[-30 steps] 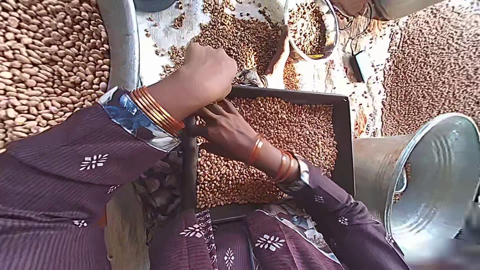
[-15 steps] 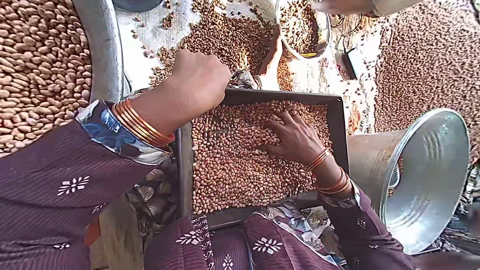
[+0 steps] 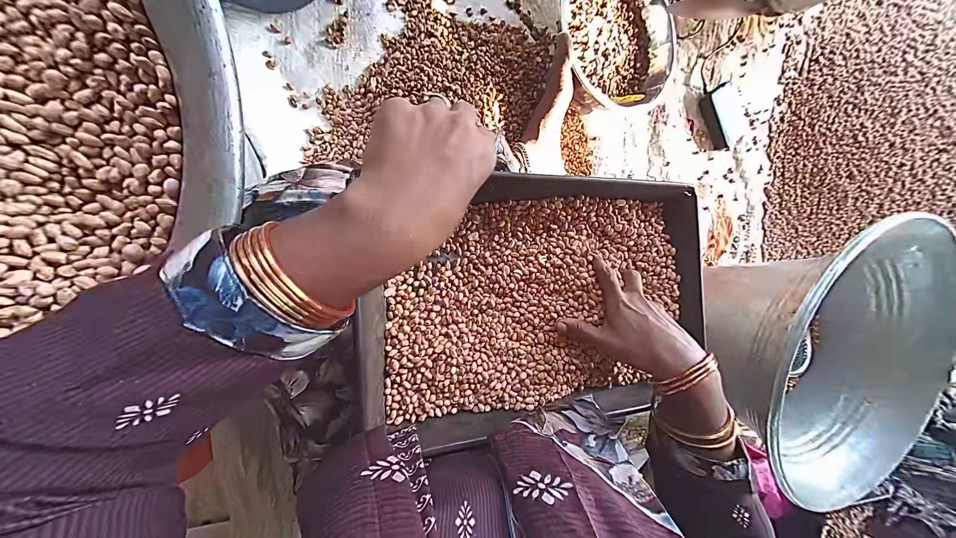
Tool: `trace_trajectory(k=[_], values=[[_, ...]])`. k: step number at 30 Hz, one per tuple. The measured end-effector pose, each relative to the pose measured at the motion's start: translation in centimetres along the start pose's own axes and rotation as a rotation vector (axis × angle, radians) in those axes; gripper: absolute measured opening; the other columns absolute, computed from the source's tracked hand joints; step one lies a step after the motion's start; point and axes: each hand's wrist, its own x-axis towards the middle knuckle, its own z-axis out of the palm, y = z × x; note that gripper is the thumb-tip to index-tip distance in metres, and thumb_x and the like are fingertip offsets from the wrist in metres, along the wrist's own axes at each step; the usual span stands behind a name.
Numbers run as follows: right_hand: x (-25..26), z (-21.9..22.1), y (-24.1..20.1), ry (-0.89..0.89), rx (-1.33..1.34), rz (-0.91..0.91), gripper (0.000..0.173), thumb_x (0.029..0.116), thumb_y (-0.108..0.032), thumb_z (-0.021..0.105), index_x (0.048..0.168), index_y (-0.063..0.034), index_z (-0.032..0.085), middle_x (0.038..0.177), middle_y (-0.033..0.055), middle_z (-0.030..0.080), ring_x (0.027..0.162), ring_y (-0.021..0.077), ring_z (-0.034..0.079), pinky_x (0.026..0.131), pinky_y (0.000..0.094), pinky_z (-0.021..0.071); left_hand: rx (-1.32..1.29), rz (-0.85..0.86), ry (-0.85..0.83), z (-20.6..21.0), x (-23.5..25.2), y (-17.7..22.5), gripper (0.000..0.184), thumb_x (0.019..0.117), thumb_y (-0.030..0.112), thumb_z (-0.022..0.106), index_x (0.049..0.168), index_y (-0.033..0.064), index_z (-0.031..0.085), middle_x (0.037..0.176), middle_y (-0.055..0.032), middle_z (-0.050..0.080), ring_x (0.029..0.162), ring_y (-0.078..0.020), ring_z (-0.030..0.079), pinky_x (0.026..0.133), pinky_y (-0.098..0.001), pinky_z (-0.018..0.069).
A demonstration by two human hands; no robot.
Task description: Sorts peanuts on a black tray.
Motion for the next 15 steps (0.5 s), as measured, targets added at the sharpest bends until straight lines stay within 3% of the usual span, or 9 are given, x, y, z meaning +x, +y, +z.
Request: trace_trajectory(k=[1, 3, 6, 11, 15], values=[[0.1, 0.1, -0.4, 0.002, -0.001, -0.001, 0.12, 0.0776, -0.083, 0.064, 0.166, -0.0173, 0.016, 0.15, 0.035, 0.039, 0.104, 0.0466, 0.065, 0.086, 0.0618, 0.0533, -0.016, 0.072, 0.022, -0.3, -0.5, 0.4, 0.012, 0.1004, 0.009, 0.06, 0.11, 0.0026, 0.064, 0.103, -0.0201, 0.063, 0.089, -0.0423, 0.066, 0.061, -0.0533, 0.0471], [0.4, -0.1, -0.8, -0.007, -0.003, 0.0, 0.12, 0.078, -0.082, 0.066, 0.167, -0.0199, 0.013, 0.149, 0.0353, 0.039, 0.1, 0.0456, 0.066, 0.084, 0.0616, 0.054, -0.055, 0.206, -0.065, -0.2, -1.4, 0.8, 0.013, 0.1009, 0.019, 0.063, 0.095, 0.0079, 0.066, 0.085, -0.0133, 0.063, 0.076, -0.0353, 0.066, 0.056, -0.0493, 0.046], [0.5, -0.3, -0.9, -0.026, -0.002, 0.002, 0.12, 0.0787, -0.08, 0.067, 0.167, -0.0236, 0.01, 0.15, 0.0357, 0.038, 0.099, 0.0455, 0.067, 0.084, 0.0616, 0.0541, -0.023, 0.239, -0.368, 1.1, -1.1, 1.0, 0.018, 0.1011, 0.019, 0.062, 0.087, 0.009, 0.067, 0.081, -0.0111, 0.064, 0.079, -0.0335, 0.066, 0.06, -0.0497, 0.0479], [0.4, -0.3, -0.9, -0.023, -0.015, -0.001, 0.119, 0.0794, -0.079, 0.068, 0.167, -0.0224, 0.01, 0.15, 0.0374, 0.036, 0.098, 0.0461, 0.067, 0.084, 0.0614, 0.0538, 0.035, 0.196, -0.556, 2.7, -0.2, 1.7, 0.022, 0.0999, 0.026, 0.067, 0.094, 0.0054, 0.068, 0.094, -0.0149, 0.067, 0.092, -0.0362, 0.067, 0.068, -0.0523, 0.0511], [0.5, -0.2, -0.9, -0.015, -0.005, -0.001, 0.119, 0.0786, -0.079, 0.068, 0.167, -0.0235, 0.011, 0.147, 0.0363, 0.039, 0.096, 0.0458, 0.066, 0.082, 0.0614, 0.054, 0.034, 0.164, -0.589, 3.4, -0.5, 2.9, 0.012, 0.1009, 0.014, 0.062, 0.1, 0.0038, 0.067, 0.097, -0.0158, 0.066, 0.093, -0.037, 0.068, 0.068, -0.0508, 0.0532]])
